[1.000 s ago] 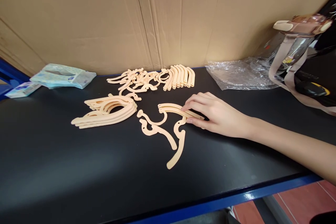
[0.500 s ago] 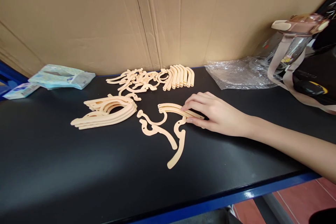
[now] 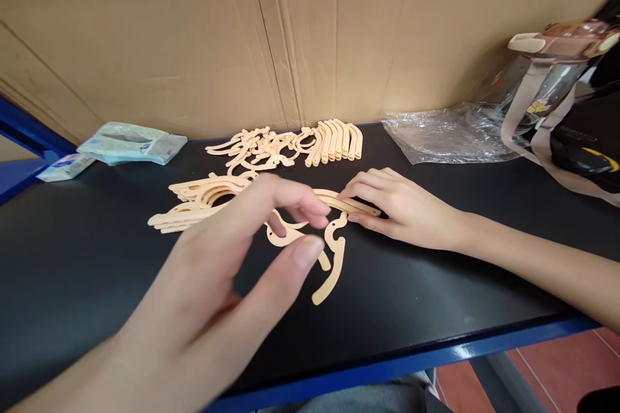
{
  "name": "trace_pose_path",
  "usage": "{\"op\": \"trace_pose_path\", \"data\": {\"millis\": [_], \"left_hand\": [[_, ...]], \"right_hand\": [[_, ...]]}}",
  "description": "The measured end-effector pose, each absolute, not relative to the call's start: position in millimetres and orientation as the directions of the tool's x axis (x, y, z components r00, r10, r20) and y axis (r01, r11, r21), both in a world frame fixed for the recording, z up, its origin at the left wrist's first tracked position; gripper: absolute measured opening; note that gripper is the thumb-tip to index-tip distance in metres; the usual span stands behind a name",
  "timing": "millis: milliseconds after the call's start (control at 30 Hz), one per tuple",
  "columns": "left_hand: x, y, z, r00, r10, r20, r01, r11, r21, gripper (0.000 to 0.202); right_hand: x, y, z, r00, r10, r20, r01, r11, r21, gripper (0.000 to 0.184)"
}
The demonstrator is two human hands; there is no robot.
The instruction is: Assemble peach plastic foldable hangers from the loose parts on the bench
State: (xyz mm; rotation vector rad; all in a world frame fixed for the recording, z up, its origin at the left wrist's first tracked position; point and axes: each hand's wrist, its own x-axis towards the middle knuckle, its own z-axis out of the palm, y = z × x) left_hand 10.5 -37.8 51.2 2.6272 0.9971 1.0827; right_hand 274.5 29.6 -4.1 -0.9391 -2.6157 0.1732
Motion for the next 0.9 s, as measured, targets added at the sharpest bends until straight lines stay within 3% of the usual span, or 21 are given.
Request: {"op": "trace_pose_path", "data": {"millis": [133, 200, 267, 333, 367, 433, 567, 667, 733, 900], "left_hand": [[9, 14, 48, 0.699, 0.437, 0.566, 0.586, -0.804, -0.103, 0.015], [4, 37, 48, 0.727, 0.42, 0.544, 0.62, -0.742, -0.255, 0.021], [0, 55, 51, 0.655, 0.494, 0.571, 0.687, -0.704, -0.179, 0.021], [-1, 71, 51, 0.399, 0.591, 0.701, 0.708, -0.684, 0.174, 0.016], [0, 78, 49, 0.295, 0.584, 0.757, 0.682, -0.683, 0.26, 0.017], [5, 89, 42, 0.205, 0.58, 0.788, 0.639, -0.689, 0.342, 0.02], [23, 84, 19, 0.18, 0.583, 0.792, 0.574, -0.716, 0.396, 0.019], [33, 57, 8, 0.177, 0.702, 0.689, 0.483, -0.672, 0.561, 0.021], [34, 38, 4, 0.326, 0.731, 0.599, 0.503, -0.671, 0.545, 0.019], [18, 17, -1, 0.598, 0.536, 0.597, 0.49, -0.833, 0.258, 0.012]], "right_hand": [[277, 30, -6, -0.694, 0.634, 0.341, 0.621, 0.767, -0.162, 0.026], [278, 29, -7, -0.689, 0.621, 0.374, 0.631, 0.768, -0.113, 0.027], [278, 29, -7, -0.682, 0.613, 0.399, 0.636, 0.766, -0.089, 0.026], [277, 28, -7, -0.666, 0.626, 0.407, 0.646, 0.756, -0.105, 0.024], [276, 27, -7, -0.65, 0.641, 0.409, 0.654, 0.745, -0.128, 0.024], [275, 25, -7, -0.609, 0.677, 0.413, 0.677, 0.715, -0.176, 0.026], [274, 22, -7, -0.571, 0.712, 0.407, 0.704, 0.681, -0.203, 0.031], [275, 21, -7, -0.577, 0.71, 0.404, 0.701, 0.684, -0.203, 0.023], [275, 21, -5, -0.562, 0.721, 0.407, 0.709, 0.672, -0.212, 0.018], [276, 21, 2, -0.478, 0.762, 0.437, 0.704, 0.63, -0.329, 0.015]]}}
